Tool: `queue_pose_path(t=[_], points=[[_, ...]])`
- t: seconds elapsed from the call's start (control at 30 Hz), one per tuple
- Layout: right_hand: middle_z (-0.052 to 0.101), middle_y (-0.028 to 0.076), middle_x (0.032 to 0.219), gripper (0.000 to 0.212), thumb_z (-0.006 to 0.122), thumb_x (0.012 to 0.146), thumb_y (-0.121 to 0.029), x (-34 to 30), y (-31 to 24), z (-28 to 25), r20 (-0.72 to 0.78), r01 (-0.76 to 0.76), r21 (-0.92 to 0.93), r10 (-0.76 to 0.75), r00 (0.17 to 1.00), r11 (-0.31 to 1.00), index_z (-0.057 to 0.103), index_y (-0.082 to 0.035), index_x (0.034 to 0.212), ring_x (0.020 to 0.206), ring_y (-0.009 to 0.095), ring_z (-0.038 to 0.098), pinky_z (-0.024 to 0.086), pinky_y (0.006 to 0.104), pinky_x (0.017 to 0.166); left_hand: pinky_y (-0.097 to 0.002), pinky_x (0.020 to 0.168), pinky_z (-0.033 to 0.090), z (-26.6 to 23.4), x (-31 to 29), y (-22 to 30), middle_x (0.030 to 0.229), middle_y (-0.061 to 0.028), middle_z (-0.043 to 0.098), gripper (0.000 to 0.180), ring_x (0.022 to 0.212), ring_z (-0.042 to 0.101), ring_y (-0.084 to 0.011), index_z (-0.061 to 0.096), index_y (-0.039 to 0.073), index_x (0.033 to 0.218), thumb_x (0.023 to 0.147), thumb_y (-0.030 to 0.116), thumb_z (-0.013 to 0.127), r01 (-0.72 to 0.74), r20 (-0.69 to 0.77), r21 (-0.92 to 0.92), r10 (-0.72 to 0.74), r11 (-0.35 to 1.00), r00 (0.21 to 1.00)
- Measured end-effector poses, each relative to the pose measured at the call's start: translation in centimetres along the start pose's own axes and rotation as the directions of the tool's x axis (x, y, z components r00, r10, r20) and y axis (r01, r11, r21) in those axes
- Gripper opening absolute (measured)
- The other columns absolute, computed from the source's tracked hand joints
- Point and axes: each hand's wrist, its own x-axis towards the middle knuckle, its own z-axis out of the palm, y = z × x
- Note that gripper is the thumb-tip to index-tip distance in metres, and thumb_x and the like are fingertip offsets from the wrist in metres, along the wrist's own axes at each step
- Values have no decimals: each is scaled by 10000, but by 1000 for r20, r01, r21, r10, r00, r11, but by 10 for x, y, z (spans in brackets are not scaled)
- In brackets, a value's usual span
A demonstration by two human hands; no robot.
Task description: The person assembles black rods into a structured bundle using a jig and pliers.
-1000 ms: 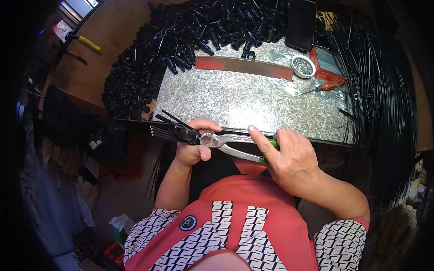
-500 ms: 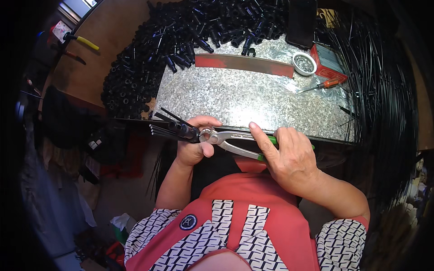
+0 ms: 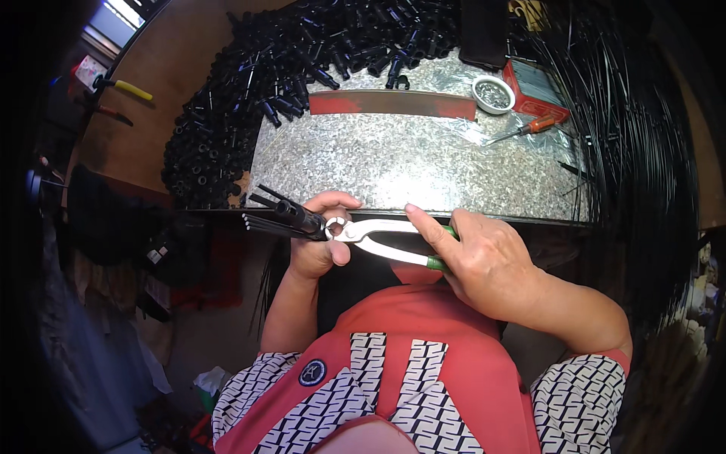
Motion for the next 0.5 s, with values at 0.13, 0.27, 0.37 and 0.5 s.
queue_pose_path(t=[0.13,0.27,0.37,0.5], points=[[439,77,735,731,698,691,-31,2,6,-10,-73,93,-132,-103,992,987,463,-119,1377,582,220,471,389,337,493,-152,518,306,7,0,1,665,52,570,747,580,451,9,530,-32,1116,548,276,905,20,-7,-67,-21,998,1000],[420,61,716,657,672,717,-68,-9,-3,-23,-6,91,-202,-95,996,975,518,-159,1350,570,189,459,385,310,477,-164,502,275,0,2,-4,589,98,443,694,539,397,15,576,-5,1057,533,304,910,-46,67,23,44,999,997],[410,53,704,599,646,747,-95,-15,-4,-25,14,94,-228,-94,996,969,541,-154,1333,563,174,452,379,295,467,-171,500,271,5,1,-7,602,99,451,615,532,376,15,608,8,986,538,282,926,-30,82,118,20,993,996],[399,44,694,596,637,760,-118,-19,-8,-29,50,109,-285,-98,994,952,528,-150,1345,570,168,454,379,294,464,-179,482,274,4,-4,-4,622,81,476,351,536,391,9,620,14,904,661,108,855,2,118,232,-30,973,993]])
